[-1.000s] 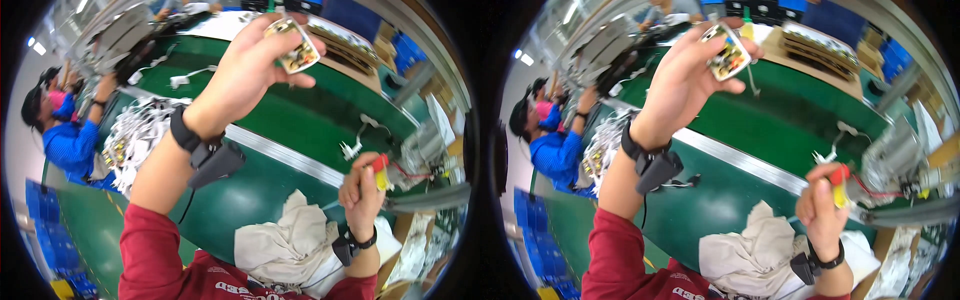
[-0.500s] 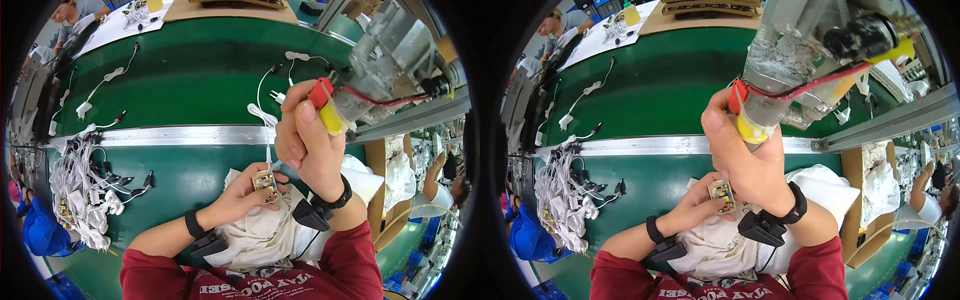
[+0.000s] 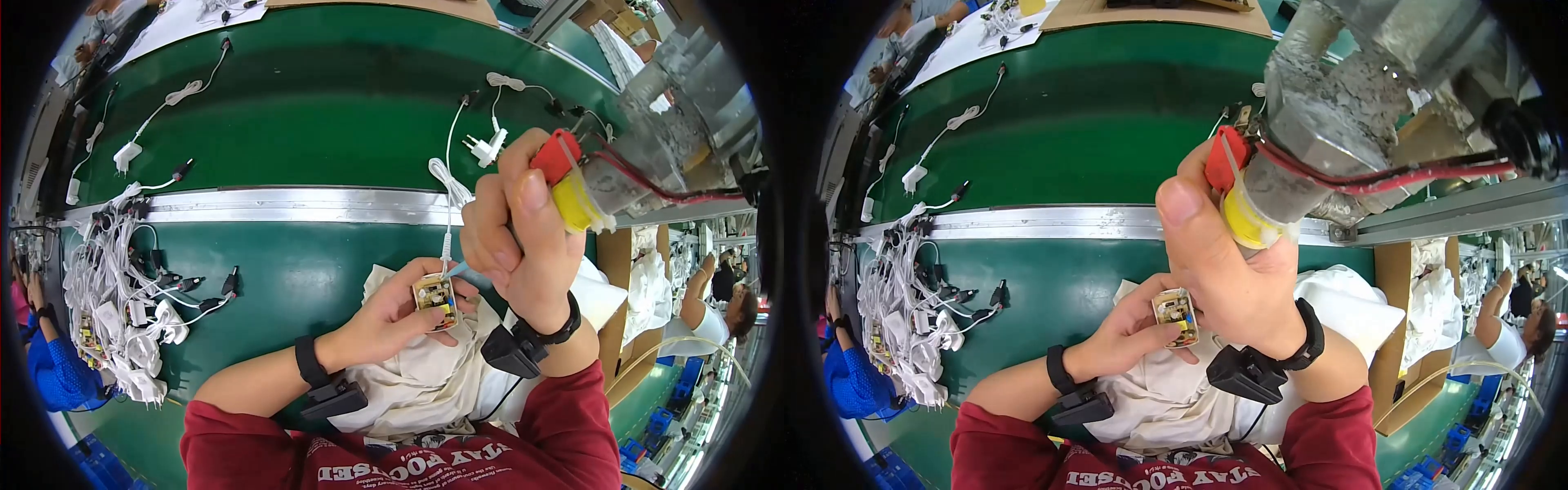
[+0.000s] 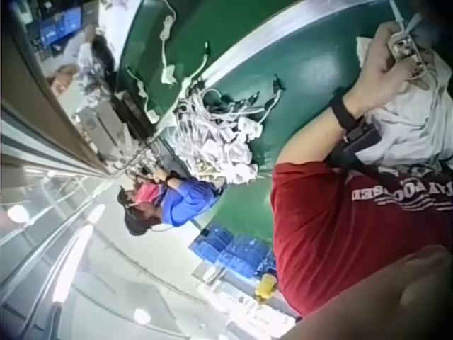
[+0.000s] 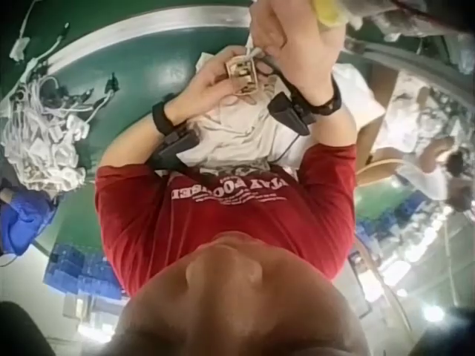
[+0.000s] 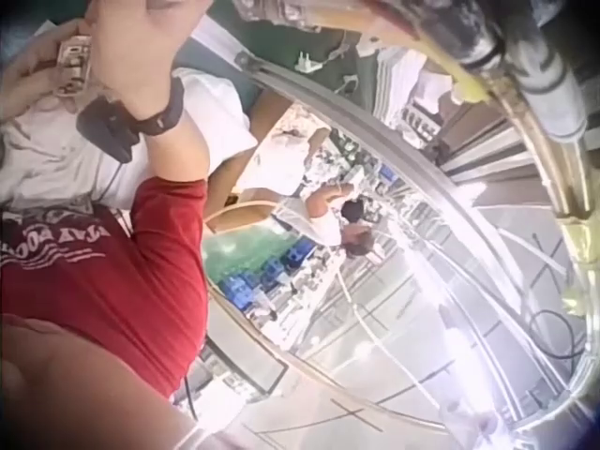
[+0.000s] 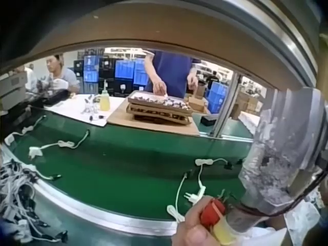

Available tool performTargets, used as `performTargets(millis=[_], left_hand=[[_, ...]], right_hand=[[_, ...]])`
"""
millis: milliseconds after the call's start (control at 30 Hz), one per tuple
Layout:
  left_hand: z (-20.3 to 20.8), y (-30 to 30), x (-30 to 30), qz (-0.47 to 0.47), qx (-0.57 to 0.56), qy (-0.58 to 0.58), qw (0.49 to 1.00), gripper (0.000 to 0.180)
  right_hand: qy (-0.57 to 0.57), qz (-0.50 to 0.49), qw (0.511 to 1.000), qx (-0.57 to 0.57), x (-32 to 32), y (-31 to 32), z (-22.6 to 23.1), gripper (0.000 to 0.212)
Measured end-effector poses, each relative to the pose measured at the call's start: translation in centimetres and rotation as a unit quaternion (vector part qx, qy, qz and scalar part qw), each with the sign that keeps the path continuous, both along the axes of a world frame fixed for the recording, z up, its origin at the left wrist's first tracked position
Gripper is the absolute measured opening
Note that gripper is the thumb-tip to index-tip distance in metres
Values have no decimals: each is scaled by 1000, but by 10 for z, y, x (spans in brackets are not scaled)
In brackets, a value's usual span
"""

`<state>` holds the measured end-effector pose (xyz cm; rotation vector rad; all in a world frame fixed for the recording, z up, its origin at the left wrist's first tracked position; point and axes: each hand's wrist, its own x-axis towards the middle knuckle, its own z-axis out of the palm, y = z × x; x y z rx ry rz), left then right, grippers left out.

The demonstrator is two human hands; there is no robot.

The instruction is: The person picks up a circuit board from the conveyor belt, applies a substance to it using a dispenser, and places it back onto the belt. This process is repeated for several circuit boards throughout the video.

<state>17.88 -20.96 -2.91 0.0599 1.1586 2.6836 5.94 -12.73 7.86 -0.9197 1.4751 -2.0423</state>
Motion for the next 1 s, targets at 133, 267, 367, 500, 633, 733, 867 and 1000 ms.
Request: performTargets(millis=[133, 267, 367, 500, 633, 733, 867, 1000], left_hand=[[1, 0, -1, -2, -3, 2, 1000, 46], [4, 0, 0, 6, -7, -9, 1000, 45], [6, -4, -3, 48, 60, -88, 993, 42], [0, -15, -3, 73, 128, -62, 987, 39], [2, -15, -1, 79, 132, -55, 987, 40], [3, -15, -1, 80, 123, -59, 987, 40], [4, -15, -3, 81, 125, -59, 987, 40], [5, -14, -4, 76, 135, -63, 986, 41]], right_hand=[[-58, 5, 998, -10, 0, 4, 6, 20], [-32, -3, 999, 19, 2, 3, 13, 27], [-11, 1, 999, 32, 7, 4, 14, 34], [-12, 27, 999, 24, 12, 4, 10, 36], [9, 35, 999, 33, 12, 4, 8, 36], [-4, 33, 999, 41, 12, 4, 12, 36], [-18, 32, 999, 38, 12, 4, 14, 36], [-15, 19, 998, 56, 12, 2, 17, 36]])
